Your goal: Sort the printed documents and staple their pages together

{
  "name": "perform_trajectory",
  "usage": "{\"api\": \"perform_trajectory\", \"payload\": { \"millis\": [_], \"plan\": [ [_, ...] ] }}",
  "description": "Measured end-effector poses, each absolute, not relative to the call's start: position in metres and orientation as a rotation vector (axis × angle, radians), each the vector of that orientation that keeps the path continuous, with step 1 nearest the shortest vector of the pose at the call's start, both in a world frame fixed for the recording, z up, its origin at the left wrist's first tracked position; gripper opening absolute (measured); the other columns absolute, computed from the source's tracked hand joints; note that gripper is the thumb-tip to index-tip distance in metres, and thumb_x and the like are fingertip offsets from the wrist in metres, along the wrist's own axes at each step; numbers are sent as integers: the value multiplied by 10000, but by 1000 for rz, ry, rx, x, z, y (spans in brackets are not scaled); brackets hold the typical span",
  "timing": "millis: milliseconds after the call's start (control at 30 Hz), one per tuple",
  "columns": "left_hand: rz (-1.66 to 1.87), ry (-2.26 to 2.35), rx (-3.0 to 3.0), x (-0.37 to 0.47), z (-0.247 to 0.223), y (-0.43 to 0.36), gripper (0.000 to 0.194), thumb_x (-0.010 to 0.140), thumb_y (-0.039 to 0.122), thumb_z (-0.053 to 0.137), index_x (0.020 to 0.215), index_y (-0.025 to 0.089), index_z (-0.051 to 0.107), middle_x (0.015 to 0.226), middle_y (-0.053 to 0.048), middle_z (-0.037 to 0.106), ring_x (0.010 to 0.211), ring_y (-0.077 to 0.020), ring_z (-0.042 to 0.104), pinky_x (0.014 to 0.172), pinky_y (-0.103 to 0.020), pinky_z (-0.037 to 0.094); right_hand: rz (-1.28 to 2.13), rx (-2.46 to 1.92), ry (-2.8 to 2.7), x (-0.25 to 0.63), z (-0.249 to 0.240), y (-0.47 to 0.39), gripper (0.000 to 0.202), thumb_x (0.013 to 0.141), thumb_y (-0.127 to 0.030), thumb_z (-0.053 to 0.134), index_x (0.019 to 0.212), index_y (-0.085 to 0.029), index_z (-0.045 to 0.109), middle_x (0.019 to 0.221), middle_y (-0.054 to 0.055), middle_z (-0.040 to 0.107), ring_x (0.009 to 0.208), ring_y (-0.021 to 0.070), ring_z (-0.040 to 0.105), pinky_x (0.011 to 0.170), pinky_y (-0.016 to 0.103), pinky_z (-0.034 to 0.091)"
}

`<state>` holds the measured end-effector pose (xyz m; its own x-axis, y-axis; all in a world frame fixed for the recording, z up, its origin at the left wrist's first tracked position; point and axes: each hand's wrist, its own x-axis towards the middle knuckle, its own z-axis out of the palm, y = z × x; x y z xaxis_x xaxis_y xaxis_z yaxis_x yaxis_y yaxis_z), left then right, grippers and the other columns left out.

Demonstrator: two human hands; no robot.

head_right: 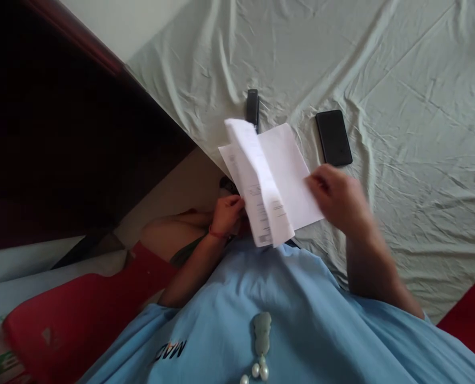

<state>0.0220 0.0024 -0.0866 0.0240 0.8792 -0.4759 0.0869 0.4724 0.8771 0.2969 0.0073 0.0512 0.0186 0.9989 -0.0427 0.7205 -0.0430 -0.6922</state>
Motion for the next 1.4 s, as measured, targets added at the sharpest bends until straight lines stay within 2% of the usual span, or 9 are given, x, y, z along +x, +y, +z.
{"api": "perform_trajectory", "payload": {
  "millis": [133,333,467,600,800,933,1067,1233,1400],
  "plan": [
    [806,1442,979,21,-90,5,321,812,428,704,622,176,649,560,9,542,548,-120,466,535,-250,328,631,-1687,-1333,309,71,-3,114,936,-292,741,845,-225,724,695,-16,653,585,130,515,576,310,367],
    [817,1429,967,21,-88,3,410,806,458,725,565,200,516,512,38,403,495,-97,374,487,-248,247,948,-1300,-2167,275,75,14,210,1038,-357,617,1091,-243,786,1006,61,807,778,190,715,717,336,552],
    [816,1378,884,21,-90,2,401,793,478,759,607,189,554,544,26,473,501,-92,385,481,-235,256,444,-1859,-2180,276,23,43,388,1043,-357,536,1325,-164,720,1282,193,758,1173,367,681,994,524,542],
    [834,1320,829,20,-95,1,432,767,523,819,645,177,592,567,13,532,505,-90,414,479,-230,274,316,-2222,-1975,286,-16,50,524,1016,-419,546,1452,-141,630,1270,216,744,1168,403,661,984,561,523],
    [840,1237,709,20,-91,3,495,685,576,888,647,161,622,557,17,538,456,-57,357,442,-229,224,493,-2269,-1810,296,-22,48,524,967,-491,563,1384,-187,657,1072,142,779,913,302,686,815,423,511],
    [846,1217,686,21,-94,2,528,689,630,880,656,155,652,567,5,555,455,-64,399,430,-232,270,693,-2187,-1806,299,-17,56,301,893,-507,610,963,-231,711,708,25,650,655,221,567,628,339,397],
    [774,1220,699,19,-99,-2,617,714,745,830,664,148,682,552,-18,591,440,-91,461,427,-249,343,798,-2101,-1776,299,-15,57,294,890,-439,590,667,-259,524,556,-30,461,569,166,450,565,313,313],
    [764,1136,728,15,-99,-7,661,780,767,794,601,149,643,487,-4,547,414,-78,425,425,-238,294,1064,-2026,-1584,301,-24,52,327,903,-492,634,702,-254,536,602,-35,512,578,155,465,533,294,353],
    [891,1050,529,17,-89,-3,543,729,642,904,848,128,776,772,-64,766,708,-195,709,717,-316,563,1627,-1708,-1110,300,-28,45,355,825,-581,793,927,-246,734,768,24,747,704,248,714,648,396,610]
  ]
}}
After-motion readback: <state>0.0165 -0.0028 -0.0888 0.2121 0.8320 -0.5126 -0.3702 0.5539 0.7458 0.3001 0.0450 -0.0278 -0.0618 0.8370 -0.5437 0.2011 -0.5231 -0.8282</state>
